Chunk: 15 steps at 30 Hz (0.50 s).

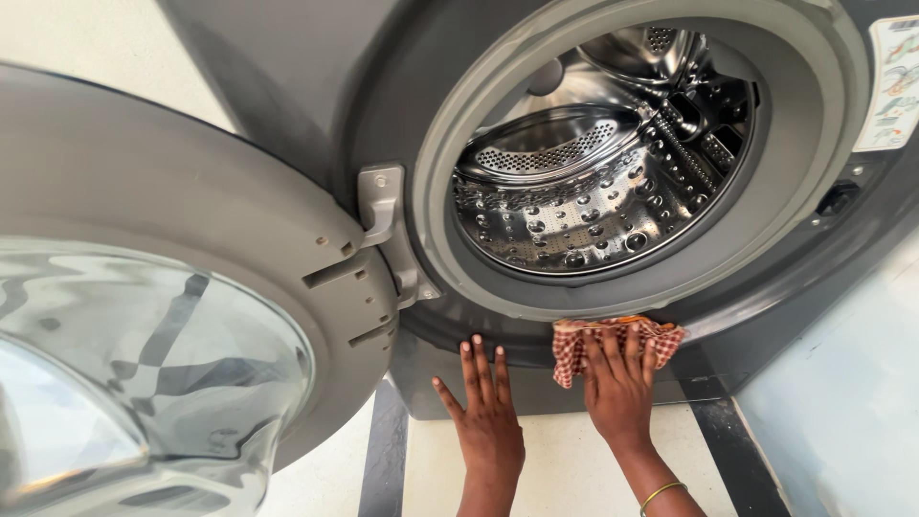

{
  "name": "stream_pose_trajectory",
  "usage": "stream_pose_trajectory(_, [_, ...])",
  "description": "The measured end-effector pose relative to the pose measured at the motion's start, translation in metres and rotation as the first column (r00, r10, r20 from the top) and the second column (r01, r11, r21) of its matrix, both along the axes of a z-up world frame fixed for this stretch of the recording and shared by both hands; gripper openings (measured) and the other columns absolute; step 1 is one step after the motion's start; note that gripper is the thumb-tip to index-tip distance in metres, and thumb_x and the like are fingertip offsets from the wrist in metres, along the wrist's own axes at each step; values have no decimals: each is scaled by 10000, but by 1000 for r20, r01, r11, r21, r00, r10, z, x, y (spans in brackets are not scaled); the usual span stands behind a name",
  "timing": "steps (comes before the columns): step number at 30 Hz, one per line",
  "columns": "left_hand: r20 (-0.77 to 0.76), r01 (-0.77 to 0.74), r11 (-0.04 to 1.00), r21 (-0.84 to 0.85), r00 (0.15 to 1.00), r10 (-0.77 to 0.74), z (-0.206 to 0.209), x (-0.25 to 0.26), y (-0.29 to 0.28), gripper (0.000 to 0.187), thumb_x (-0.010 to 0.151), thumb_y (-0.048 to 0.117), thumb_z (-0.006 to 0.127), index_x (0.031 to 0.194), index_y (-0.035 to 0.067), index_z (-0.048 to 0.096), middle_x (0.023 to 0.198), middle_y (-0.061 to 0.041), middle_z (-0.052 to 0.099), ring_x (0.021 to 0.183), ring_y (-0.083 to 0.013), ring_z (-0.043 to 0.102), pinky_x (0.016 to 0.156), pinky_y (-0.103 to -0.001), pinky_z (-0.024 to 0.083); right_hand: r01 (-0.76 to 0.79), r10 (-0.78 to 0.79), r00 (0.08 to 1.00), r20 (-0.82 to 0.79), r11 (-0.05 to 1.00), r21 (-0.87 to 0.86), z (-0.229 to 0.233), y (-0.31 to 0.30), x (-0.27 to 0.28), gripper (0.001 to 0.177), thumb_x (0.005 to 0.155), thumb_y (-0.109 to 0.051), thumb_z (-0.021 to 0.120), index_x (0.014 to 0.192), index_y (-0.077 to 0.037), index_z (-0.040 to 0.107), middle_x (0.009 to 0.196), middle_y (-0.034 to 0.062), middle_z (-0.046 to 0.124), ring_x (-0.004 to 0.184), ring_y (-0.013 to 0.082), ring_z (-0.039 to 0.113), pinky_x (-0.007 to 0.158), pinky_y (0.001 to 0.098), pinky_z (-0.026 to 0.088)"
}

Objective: The person wipes the rubber seal and the glass door of a front-loading washing machine by hand using a checkered cloth.

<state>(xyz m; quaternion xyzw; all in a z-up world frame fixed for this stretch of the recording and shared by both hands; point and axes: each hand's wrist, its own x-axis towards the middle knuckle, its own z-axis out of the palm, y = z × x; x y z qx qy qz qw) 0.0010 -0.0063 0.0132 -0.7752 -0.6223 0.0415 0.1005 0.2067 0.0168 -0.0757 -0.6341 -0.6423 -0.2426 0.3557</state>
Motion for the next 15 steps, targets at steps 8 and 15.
stream_pose_trajectory(8, [360, 68, 986, -150, 933, -10, 37, -1, -15, 971, 853, 376, 743, 1595, 62, 201, 1683, -240, -14, 1553, -402, -95, 1118, -816, -8, -31, 32, 998, -48, 999, 7, 29, -18, -50, 555, 920, -113, 585, 1471, -138, 514, 1520, 164, 413, 1445, 431, 324, 1181, 581, 295])
stream_pose_trajectory(15, [707, -22, 982, 188, 697, -120, 33, -12, -7, 486, 862, 211, 696, 1316, 57, 619, 1488, -176, 503, 1466, -386, 311, 1056, -882, 1, -174, 163, 980, -111, 980, -95, 42, -8, -93, 572, 832, -146, 681, 1380, -60, 542, 1407, 229, 382, 1286, 454, 363, 1071, 558, 376])
